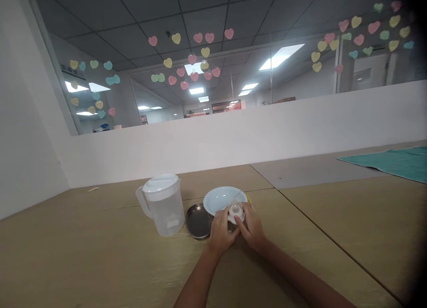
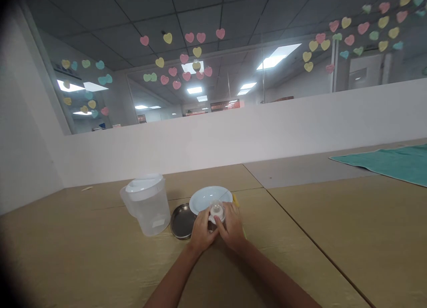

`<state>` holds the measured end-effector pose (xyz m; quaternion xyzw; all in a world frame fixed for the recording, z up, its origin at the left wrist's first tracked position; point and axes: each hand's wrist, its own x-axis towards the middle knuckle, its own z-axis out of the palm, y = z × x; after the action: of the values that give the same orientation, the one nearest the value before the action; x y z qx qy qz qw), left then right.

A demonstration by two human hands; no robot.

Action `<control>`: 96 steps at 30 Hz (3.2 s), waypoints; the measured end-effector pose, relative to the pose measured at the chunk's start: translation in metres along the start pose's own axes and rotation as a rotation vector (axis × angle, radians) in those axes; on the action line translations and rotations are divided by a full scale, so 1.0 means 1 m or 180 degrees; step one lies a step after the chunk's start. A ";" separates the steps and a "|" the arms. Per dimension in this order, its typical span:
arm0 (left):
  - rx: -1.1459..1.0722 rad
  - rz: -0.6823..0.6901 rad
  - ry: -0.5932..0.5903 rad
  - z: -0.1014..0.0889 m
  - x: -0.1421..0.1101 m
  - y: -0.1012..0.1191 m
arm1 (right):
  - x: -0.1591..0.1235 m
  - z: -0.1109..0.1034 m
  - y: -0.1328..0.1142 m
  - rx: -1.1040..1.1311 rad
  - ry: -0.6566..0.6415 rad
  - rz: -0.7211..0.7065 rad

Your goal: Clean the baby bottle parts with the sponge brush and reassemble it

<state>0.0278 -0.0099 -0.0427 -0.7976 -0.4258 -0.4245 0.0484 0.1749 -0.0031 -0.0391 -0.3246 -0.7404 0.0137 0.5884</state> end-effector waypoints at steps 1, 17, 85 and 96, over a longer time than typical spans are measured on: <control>0.0014 -0.0030 0.0021 -0.001 0.000 0.001 | 0.000 0.000 0.000 -0.0032 -0.0007 -0.0005; -0.0109 -0.0158 -0.0004 -0.002 0.002 0.006 | -0.006 0.007 0.004 -0.0449 0.0136 -0.0018; 0.0299 0.0045 0.0034 -0.025 0.004 0.007 | 0.032 0.017 0.054 0.0942 0.0186 0.1401; 0.0218 -0.0074 0.0023 -0.025 0.002 0.010 | 0.026 0.020 0.067 0.0958 -0.0317 0.1256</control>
<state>0.0196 -0.0256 -0.0226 -0.7889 -0.4491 -0.4131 0.0723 0.1862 0.0701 -0.0499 -0.3705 -0.6804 0.2544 0.5788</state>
